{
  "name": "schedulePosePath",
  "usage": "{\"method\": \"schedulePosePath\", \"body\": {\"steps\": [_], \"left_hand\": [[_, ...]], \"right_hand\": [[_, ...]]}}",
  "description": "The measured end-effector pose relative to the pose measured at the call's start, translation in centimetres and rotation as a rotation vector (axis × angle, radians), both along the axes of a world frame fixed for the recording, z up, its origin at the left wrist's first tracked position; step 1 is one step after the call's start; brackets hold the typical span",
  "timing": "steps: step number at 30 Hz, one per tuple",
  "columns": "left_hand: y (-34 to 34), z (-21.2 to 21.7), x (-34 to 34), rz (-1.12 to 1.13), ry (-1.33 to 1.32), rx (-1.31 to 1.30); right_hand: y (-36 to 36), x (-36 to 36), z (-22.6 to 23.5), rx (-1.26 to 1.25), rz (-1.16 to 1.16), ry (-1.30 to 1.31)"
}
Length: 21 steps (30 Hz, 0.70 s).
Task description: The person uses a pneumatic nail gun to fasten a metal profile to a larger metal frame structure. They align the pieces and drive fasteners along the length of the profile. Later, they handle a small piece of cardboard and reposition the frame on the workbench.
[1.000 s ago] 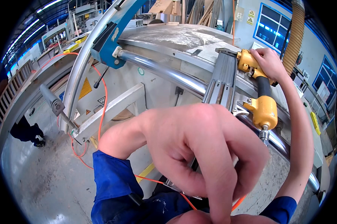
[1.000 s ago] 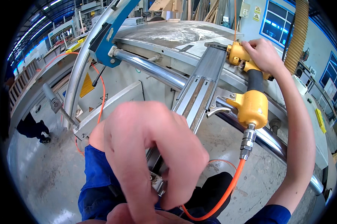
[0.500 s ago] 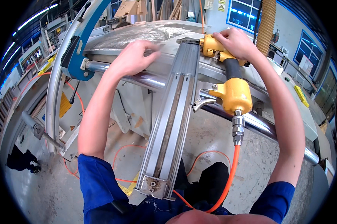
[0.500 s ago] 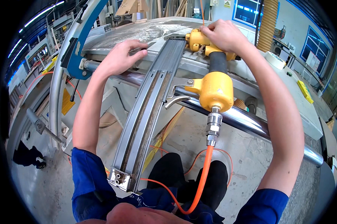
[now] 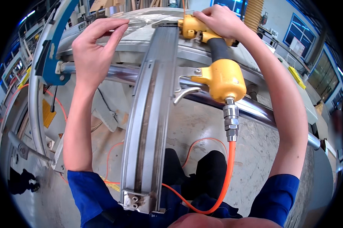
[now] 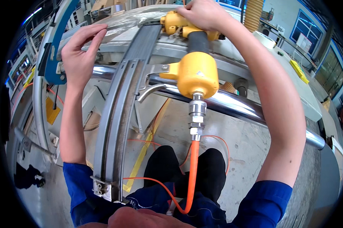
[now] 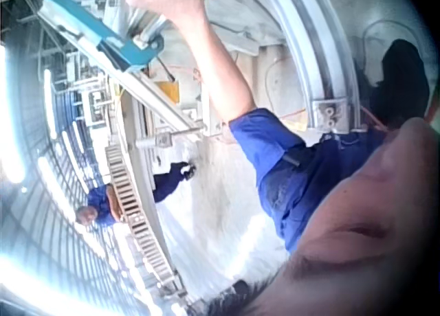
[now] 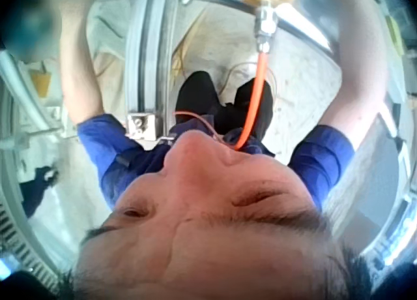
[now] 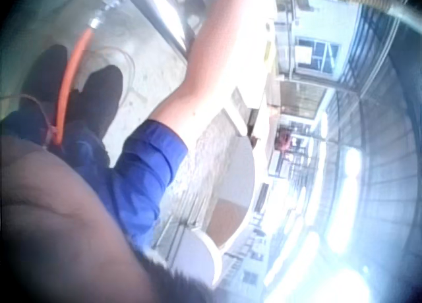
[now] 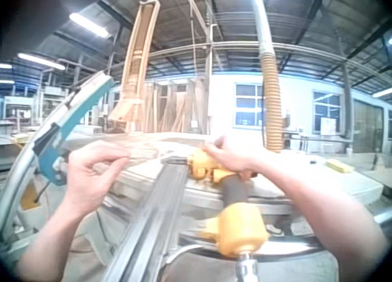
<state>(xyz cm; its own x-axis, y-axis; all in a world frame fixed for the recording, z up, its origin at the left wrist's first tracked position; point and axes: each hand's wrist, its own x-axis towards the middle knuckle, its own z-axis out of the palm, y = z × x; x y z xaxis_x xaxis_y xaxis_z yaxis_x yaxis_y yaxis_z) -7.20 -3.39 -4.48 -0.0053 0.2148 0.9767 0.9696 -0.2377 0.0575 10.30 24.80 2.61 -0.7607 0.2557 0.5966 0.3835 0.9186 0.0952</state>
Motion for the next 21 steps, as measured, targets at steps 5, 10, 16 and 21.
{"method": "schedulePosePath", "body": {"steps": [5,10,16,21], "left_hand": [[1.5,0.5,2.7,0.016,0.173,-0.007],[2.1,-0.3,2.3,0.097,0.23,-0.152],[2.7,0.4,3.1,0.096,0.077,-0.286],[3.0,1.2,3.8,0.201,0.148,-0.328]], "right_hand": [[-2.1,0.5,0.6,-0.237,-0.024,0.016],[-3.8,0.7,0.9,-0.285,-0.122,-0.01],[-3.3,0.5,0.9,-0.22,-0.055,0.015],[-3.3,0.7,0.8,-0.199,-0.073,0.008]]}}
